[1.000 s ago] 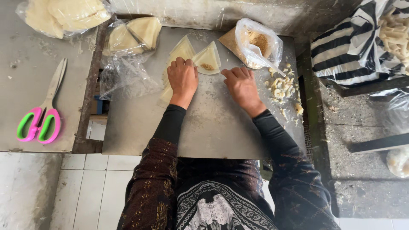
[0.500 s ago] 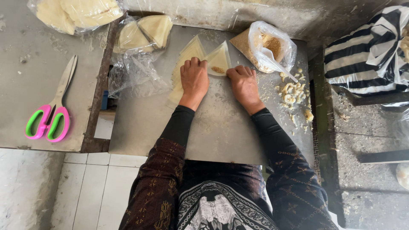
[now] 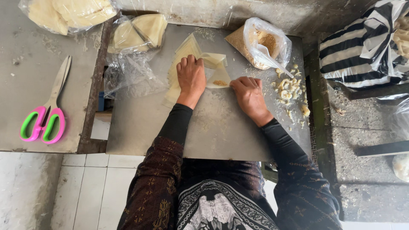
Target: The person places a small amount of filling onto a thin dough sheet and rolls it into a cylindrical shape.
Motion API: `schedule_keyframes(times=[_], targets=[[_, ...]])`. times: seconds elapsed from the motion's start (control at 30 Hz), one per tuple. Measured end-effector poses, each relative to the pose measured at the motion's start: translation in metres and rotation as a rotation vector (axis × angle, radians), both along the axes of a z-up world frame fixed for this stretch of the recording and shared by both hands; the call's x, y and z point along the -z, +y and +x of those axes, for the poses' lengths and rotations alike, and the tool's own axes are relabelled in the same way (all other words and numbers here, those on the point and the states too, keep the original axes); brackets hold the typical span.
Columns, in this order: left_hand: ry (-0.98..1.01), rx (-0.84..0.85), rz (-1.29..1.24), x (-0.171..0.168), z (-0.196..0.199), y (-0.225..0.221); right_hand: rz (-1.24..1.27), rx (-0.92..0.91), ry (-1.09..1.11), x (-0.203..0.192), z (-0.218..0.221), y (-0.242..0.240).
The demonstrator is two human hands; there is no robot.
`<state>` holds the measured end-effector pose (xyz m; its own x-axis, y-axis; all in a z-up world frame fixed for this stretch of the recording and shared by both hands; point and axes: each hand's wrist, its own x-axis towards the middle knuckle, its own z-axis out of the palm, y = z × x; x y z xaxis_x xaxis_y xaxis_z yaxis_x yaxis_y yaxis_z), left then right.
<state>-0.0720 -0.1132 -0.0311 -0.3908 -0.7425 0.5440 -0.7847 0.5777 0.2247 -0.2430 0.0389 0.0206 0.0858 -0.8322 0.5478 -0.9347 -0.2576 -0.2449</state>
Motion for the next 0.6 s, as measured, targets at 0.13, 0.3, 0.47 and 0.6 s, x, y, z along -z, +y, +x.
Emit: schedule_keyframes(times=[0.13, 0.3, 0.47, 0.6], targets=[[0.008, 0.0, -0.012, 0.001, -0.001, 0.0, 0.01, -0.014, 0.007, -0.006, 0.004, 0.02], [0.006, 0.0, -0.053, -0.002, -0.001, 0.002, 0.048, -0.027, 0.011, -0.01, 0.011, 0.047], [0.051, 0.046, -0.114, -0.02, 0.004, 0.009, 0.037, -0.067, 0.009, -0.015, 0.018, 0.075], [0.075, 0.093, -0.088, -0.039, 0.015, 0.035, 0.055, -0.065, 0.034, -0.017, 0.024, 0.1]])
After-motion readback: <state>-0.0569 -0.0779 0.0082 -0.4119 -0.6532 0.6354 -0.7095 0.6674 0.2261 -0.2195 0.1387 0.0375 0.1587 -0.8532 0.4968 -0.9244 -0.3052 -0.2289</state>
